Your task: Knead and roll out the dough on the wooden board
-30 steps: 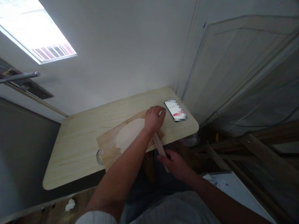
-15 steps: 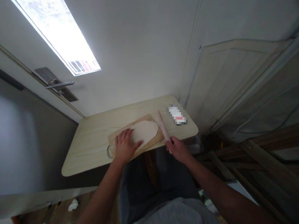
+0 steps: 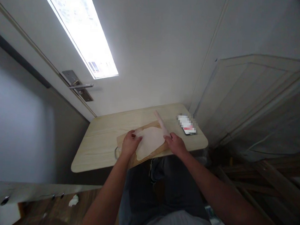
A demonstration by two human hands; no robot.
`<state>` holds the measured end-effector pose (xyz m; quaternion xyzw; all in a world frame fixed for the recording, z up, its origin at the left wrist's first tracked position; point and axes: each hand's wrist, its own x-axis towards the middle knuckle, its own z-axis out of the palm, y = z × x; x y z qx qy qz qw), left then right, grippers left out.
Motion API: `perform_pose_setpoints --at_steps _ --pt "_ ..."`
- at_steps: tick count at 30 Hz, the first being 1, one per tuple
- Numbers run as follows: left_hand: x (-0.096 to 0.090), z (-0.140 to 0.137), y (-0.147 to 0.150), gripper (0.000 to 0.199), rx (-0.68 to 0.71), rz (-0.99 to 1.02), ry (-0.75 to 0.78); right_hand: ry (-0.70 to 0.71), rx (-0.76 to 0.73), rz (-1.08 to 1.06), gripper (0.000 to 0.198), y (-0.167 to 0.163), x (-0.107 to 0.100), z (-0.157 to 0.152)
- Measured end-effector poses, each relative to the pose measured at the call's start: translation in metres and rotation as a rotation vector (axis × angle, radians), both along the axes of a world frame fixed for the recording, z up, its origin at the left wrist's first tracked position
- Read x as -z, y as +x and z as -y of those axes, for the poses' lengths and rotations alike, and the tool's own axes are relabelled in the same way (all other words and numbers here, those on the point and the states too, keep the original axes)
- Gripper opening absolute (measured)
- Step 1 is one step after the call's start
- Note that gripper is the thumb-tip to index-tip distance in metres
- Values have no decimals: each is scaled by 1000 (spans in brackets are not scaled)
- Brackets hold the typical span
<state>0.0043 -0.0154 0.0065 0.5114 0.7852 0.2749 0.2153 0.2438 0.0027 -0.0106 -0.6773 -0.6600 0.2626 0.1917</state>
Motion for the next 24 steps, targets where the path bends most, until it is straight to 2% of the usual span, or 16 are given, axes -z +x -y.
perform_pose_setpoints --at_steps 5,9,11,16,21,24 --pt "-2 -22 -14 58 -53 144 -121 2 -30 8 27 0 0 5" --pt "0 -27 -20 23 113 119 -228 54 -60 30 26 -1 3 6" --pt "-1 -27 -20 17 179 96 -245 70 -75 37 26 0 3 6" --pt "-4 -14 -30 17 145 34 -183 64 -77 50 25 1 1 7" --pt "-5 9 -61 19 84 60 -182 45 -77 52 28 2 1 10" --pt "-3 12 -76 27 32 89 -157 40 -84 33 28 2 1 10"
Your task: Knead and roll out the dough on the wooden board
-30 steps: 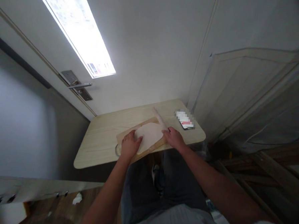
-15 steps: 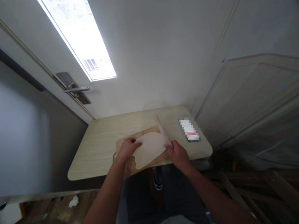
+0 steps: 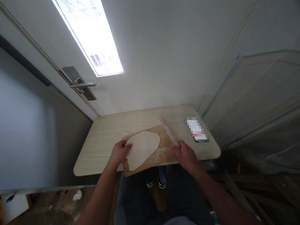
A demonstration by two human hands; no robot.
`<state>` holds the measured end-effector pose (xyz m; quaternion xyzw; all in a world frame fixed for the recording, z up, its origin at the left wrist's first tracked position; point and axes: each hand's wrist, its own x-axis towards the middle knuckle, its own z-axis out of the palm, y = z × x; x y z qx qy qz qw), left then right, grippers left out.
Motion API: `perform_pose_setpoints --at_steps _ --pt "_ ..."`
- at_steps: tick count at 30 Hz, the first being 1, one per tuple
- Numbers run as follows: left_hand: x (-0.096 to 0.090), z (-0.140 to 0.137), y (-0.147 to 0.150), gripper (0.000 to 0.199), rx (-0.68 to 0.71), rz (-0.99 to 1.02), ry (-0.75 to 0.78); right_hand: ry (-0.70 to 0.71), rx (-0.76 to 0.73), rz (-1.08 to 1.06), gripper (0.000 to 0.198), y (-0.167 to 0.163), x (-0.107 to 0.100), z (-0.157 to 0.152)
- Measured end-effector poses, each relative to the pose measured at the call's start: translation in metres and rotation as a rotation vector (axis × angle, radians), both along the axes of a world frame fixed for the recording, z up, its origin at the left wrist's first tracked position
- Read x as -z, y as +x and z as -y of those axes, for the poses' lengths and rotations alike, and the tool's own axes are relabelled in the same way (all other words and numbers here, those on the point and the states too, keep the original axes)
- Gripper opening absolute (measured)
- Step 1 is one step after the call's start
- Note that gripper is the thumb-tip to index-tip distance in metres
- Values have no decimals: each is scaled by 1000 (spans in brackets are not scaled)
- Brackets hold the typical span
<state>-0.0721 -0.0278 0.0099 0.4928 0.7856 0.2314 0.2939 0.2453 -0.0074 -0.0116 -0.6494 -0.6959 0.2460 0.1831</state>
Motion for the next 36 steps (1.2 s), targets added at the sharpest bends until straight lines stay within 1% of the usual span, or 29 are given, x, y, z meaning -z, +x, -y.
perform_pose_setpoints --at_steps 2,4,7,10,13,15,17,19,21,22,24,26,29,32,36 --pt "1 -3 -5 32 -2 8 27 -17 -7 -23 29 0 0 -1" --pt "2 -8 -5 34 25 21 36 -35 -15 -55 29 2 -1 -2" --pt "2 -13 -3 35 78 13 15 -69 -38 -116 30 7 -5 -1" --pt "0 -13 -4 35 121 -23 -23 -105 -90 -178 30 15 -12 7" --pt "-1 -10 -5 33 165 -98 -62 -163 -167 -221 30 23 -16 20" --pt "-2 -8 -3 31 143 -194 -53 -177 -210 -207 29 26 -17 28" --pt "-2 -7 5 31 92 -318 50 -173 -242 -177 28 27 -14 32" --pt "-2 -10 18 30 85 -408 235 -164 -269 -152 27 28 -11 32" --pt "-1 -18 36 27 148 -394 417 -151 -297 -138 26 29 -9 30" --pt "1 -23 46 26 192 -356 476 -144 -307 -128 27 29 -8 29" --pt "4 -37 66 26 276 -295 532 -136 -311 -108 27 31 -7 29" --pt "9 -50 84 28 347 -301 515 -148 -286 -89 26 31 -6 30" --pt "14 -62 102 34 426 -375 428 -177 -212 -46 25 30 -4 36" --pt "15 -67 110 37 476 -450 360 -183 -133 -8 28 29 0 44" --pt "11 -73 114 40 535 -474 300 -187 -110 -5 33 31 5 52"
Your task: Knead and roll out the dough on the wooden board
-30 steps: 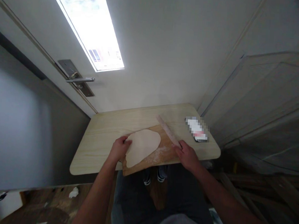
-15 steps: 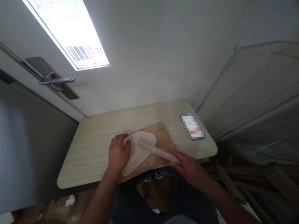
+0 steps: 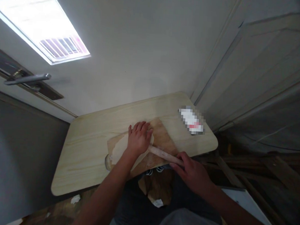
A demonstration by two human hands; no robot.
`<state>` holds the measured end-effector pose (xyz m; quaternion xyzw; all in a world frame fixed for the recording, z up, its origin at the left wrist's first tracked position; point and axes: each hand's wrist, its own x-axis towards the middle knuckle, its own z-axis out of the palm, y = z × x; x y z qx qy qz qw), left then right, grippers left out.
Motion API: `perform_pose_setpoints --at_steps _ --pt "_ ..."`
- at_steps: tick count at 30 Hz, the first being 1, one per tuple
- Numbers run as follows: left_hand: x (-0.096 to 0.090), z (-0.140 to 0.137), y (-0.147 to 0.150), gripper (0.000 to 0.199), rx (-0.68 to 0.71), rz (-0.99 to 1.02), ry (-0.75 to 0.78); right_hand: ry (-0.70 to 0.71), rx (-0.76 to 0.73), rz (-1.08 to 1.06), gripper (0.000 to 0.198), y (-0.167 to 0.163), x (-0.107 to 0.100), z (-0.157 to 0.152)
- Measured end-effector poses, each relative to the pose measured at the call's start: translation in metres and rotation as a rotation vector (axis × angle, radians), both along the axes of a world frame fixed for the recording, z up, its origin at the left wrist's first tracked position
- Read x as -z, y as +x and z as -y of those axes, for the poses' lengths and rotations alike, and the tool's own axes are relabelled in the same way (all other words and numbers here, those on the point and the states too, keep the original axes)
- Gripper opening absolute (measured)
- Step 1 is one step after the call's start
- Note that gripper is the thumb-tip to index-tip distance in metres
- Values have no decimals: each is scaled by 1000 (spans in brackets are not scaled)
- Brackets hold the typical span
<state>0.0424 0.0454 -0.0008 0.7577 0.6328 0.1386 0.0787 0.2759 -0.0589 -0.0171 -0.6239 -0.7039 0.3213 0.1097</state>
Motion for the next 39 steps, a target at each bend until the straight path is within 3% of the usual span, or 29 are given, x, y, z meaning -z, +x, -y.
perform_pose_setpoints --at_steps 11,21,28,39 --pt "-1 -23 16 43 27 -80 -3 112 13 291 44 4 11 -2" --pt "2 -36 24 41 11 -187 2 79 32 291 43 5 8 -9" --pt "3 -47 30 47 10 -166 -8 63 26 351 43 5 -2 -18" --pt "5 -63 39 55 -18 -167 26 89 64 378 46 3 -3 -29"
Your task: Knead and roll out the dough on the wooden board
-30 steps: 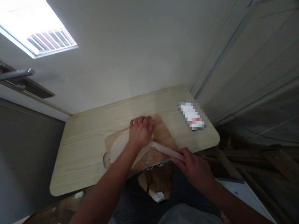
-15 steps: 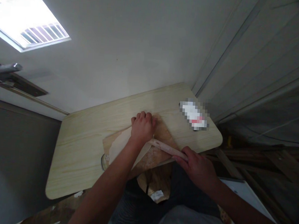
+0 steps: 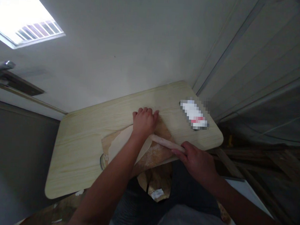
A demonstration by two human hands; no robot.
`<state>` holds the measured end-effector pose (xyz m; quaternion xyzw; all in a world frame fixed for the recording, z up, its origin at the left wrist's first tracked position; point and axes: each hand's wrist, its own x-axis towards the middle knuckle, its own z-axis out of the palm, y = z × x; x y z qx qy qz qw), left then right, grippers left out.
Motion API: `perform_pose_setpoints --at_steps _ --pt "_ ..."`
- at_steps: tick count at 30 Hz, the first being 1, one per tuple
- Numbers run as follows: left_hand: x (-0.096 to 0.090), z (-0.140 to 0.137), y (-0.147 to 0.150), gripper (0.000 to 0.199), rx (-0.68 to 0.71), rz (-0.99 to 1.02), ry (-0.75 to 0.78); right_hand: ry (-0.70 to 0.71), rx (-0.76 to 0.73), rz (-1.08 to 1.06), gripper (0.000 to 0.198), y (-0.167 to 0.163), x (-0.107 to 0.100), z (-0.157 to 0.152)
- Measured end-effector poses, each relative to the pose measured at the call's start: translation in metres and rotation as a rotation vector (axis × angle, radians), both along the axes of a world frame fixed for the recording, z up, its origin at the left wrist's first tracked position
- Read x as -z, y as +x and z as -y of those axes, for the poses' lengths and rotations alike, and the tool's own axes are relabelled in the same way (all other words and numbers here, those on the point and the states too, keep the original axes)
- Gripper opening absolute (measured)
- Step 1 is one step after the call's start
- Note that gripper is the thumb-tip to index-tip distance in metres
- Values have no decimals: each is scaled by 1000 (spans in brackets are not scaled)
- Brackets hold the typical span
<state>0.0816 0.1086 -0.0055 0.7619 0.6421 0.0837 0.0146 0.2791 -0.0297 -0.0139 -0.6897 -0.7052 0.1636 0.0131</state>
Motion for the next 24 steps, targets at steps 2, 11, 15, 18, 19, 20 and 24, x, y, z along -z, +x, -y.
perform_pose_setpoints --at_steps 2,11,15,18,19,20,24 --pt "1 -4 3 55 1 -4 -2 5 -4 -3 47 -1 0 -3" --pt "-13 -21 -7 47 -73 184 -3 -14 -55 -81 49 10 5 -20" --pt "-14 7 -39 36 -170 350 96 17 25 -188 51 18 11 -22" --pt "-5 40 -52 31 -81 332 24 63 83 -228 54 19 13 -22" --pt "-3 49 -54 31 -41 321 -3 77 90 -227 54 19 13 -22" --pt "-1 56 -54 33 -24 307 -17 90 90 -219 55 18 13 -21" --pt "-7 64 -47 32 -46 219 -68 147 54 -142 53 13 15 -17"
